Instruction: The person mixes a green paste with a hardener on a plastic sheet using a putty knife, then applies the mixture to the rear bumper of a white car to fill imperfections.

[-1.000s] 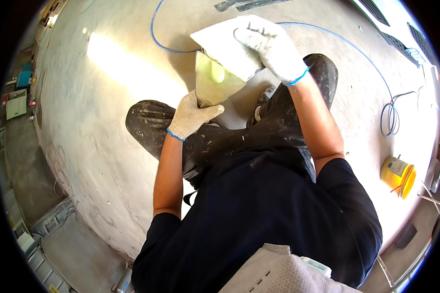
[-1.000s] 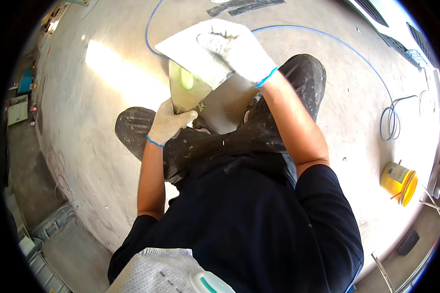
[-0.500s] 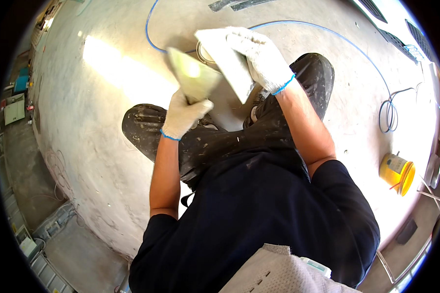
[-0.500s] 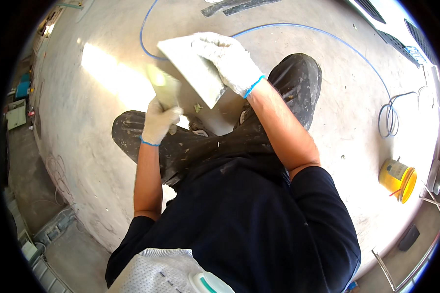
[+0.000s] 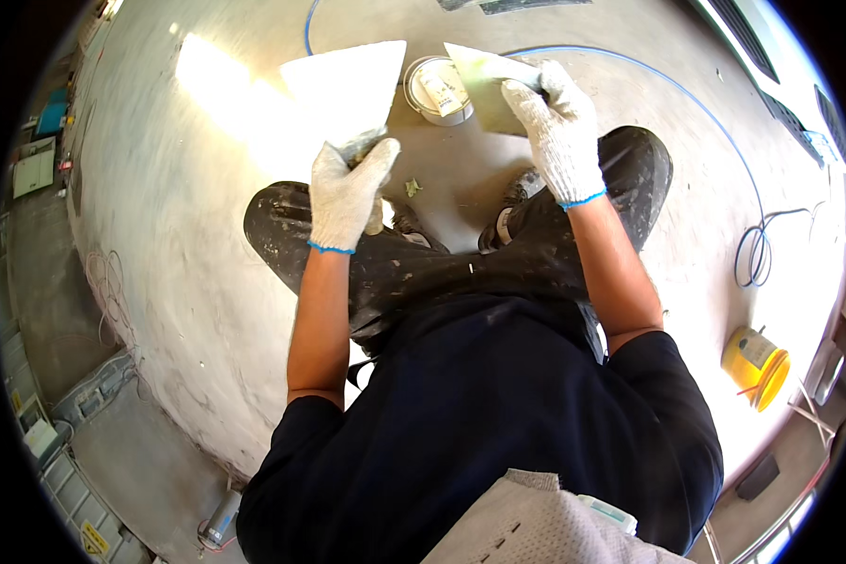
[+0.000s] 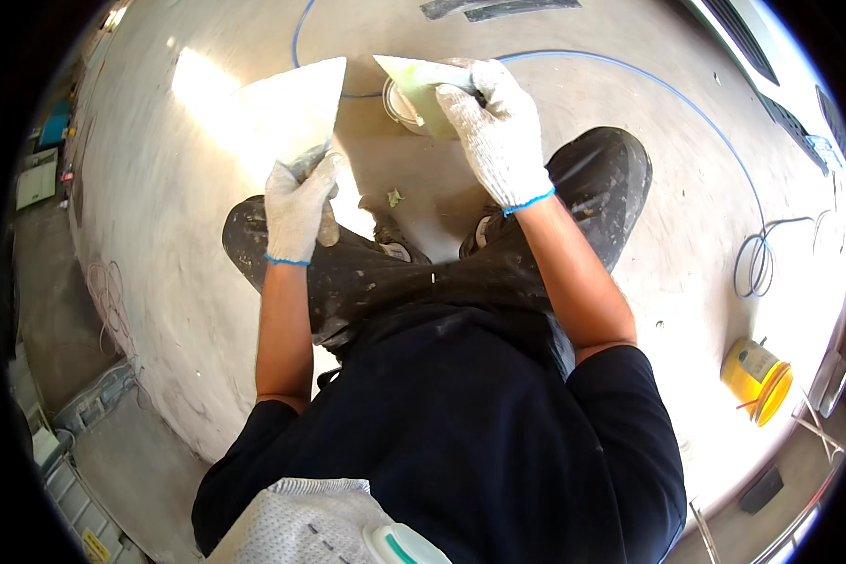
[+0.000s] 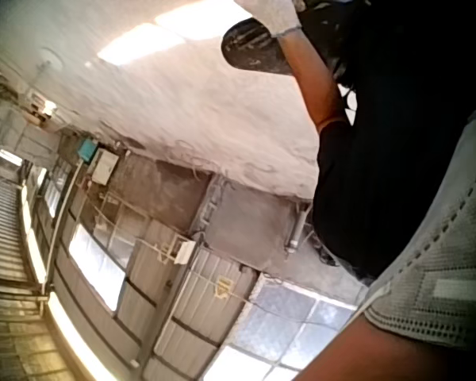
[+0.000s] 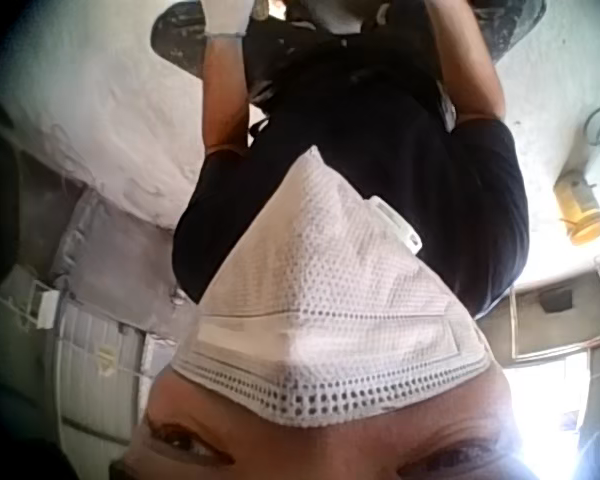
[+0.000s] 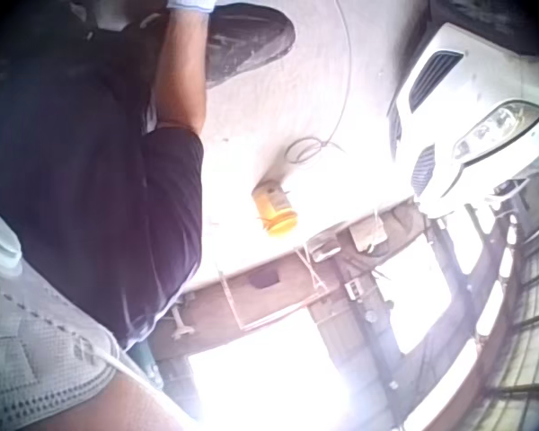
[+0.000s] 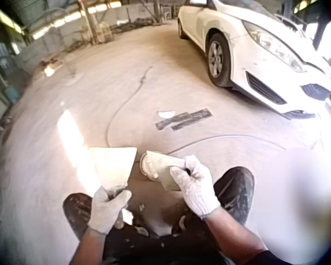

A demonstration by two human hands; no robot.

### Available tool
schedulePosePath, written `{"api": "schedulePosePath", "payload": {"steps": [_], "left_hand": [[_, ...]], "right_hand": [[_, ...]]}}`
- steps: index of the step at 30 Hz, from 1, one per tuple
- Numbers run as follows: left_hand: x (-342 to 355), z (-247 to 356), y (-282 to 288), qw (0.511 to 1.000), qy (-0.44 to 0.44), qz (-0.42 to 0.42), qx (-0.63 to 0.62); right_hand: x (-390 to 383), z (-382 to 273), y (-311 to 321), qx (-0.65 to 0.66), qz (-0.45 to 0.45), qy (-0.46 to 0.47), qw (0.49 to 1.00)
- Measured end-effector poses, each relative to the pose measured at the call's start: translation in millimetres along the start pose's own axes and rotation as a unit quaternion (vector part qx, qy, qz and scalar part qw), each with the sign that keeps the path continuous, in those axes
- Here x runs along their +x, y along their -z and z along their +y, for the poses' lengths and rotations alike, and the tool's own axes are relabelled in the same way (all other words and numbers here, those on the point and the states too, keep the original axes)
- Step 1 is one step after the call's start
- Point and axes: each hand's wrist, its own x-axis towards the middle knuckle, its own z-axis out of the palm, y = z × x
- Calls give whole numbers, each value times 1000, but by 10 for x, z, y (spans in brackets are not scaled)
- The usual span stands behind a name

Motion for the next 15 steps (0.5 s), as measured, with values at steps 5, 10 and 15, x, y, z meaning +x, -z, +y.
{"api": "schedulePosePath", "payload": {"steps": [5,10,15], "left_hand": [[61,91,344,996,25,26,80],[30,247,160,995,40,5,91],[87,211,109,996,26,-6,91]], "right_hand": [[102,-53,-173,-170,17,292,941],[148,-118,-622,-206,-58,380,900],[223,69,-656,-220,-70,387,893]]}}
